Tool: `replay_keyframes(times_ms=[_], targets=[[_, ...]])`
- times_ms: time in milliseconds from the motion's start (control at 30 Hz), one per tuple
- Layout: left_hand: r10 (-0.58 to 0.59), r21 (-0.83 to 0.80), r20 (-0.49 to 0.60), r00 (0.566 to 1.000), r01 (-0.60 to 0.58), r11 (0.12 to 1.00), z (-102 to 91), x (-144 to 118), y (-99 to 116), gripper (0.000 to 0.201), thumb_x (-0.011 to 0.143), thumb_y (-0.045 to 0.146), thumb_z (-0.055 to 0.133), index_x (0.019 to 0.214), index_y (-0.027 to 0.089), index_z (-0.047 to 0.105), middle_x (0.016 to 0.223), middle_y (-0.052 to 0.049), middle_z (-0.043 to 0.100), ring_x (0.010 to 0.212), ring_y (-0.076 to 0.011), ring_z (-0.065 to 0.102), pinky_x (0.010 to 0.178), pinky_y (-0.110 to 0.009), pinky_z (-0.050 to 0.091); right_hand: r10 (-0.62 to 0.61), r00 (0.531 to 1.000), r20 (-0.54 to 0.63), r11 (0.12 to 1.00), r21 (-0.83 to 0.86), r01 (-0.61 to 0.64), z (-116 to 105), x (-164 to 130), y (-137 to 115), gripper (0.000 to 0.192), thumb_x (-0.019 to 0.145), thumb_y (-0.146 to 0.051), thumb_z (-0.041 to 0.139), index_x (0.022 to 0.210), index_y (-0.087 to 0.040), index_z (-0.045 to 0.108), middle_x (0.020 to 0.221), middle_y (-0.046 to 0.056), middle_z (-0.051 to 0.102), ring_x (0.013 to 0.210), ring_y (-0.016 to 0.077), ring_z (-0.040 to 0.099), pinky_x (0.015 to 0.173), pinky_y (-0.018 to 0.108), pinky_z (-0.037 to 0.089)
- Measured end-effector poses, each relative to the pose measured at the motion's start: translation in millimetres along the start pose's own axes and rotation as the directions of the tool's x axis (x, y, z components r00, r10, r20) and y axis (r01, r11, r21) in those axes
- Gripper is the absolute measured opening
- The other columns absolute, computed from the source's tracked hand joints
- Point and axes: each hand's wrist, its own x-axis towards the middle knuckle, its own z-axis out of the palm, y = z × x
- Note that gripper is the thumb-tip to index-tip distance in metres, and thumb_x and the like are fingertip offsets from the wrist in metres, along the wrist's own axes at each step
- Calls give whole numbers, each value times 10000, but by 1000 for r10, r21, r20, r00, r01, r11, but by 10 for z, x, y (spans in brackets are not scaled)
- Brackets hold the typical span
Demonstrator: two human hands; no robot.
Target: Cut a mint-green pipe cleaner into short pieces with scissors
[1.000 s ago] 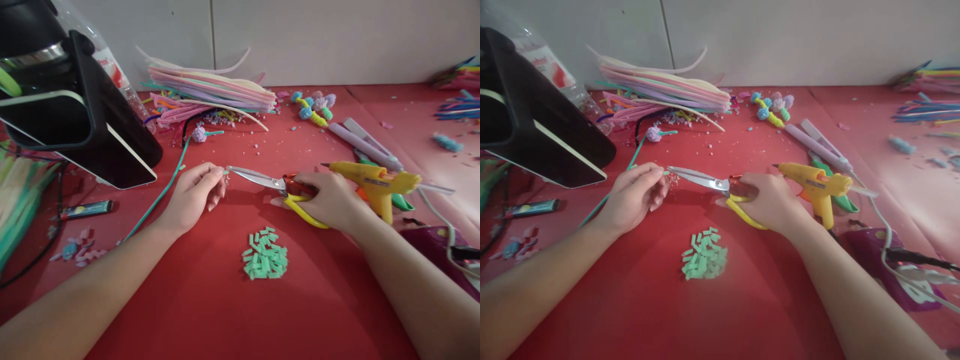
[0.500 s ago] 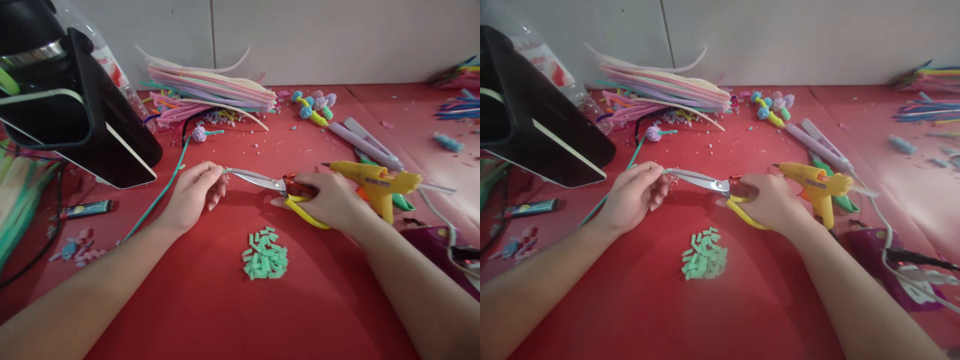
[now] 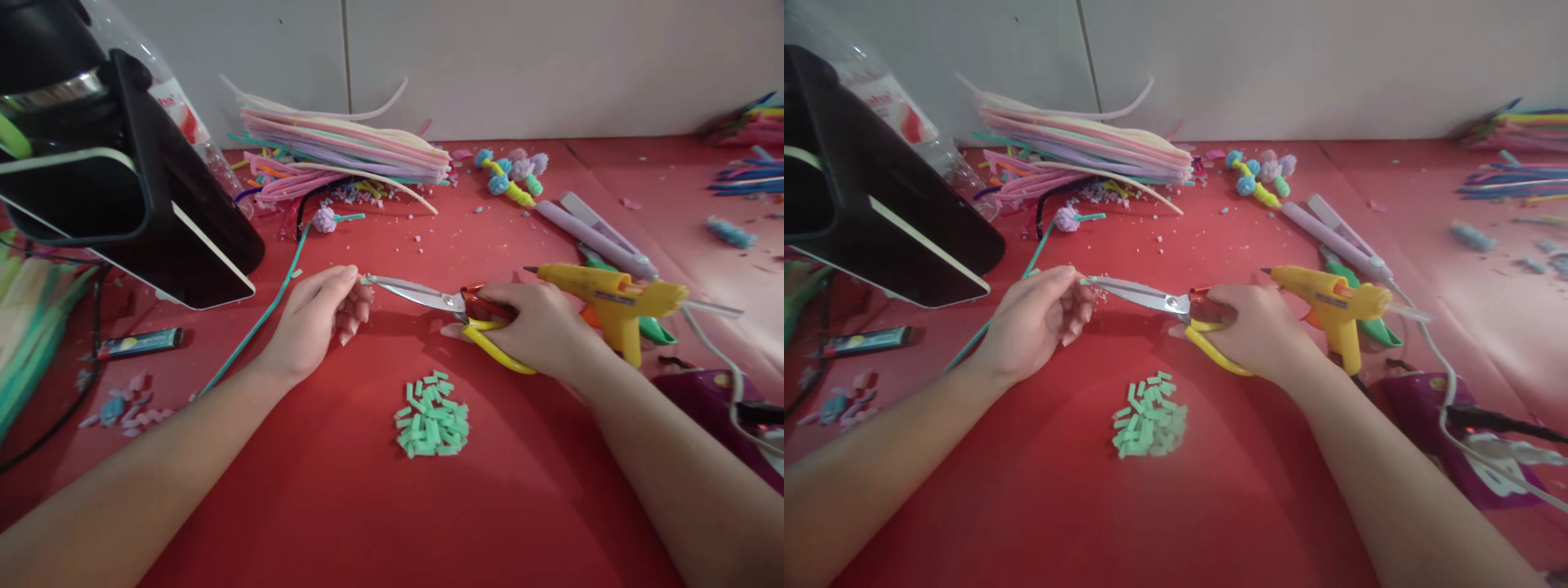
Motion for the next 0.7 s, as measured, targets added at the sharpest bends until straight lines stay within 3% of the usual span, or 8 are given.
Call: replay_keyframes(times_ms=[700], targets=[[25,75,23,999,-27,997,-4,-29,25,231,912,350,604,754,182,614,642,9,580,479,-60,474,396,-179,329,59,997,43,997,53,-61,-44,-21,79,668,641,-870,578,583,-230,396,539,-21,397,561,137,337,530,290,294]])
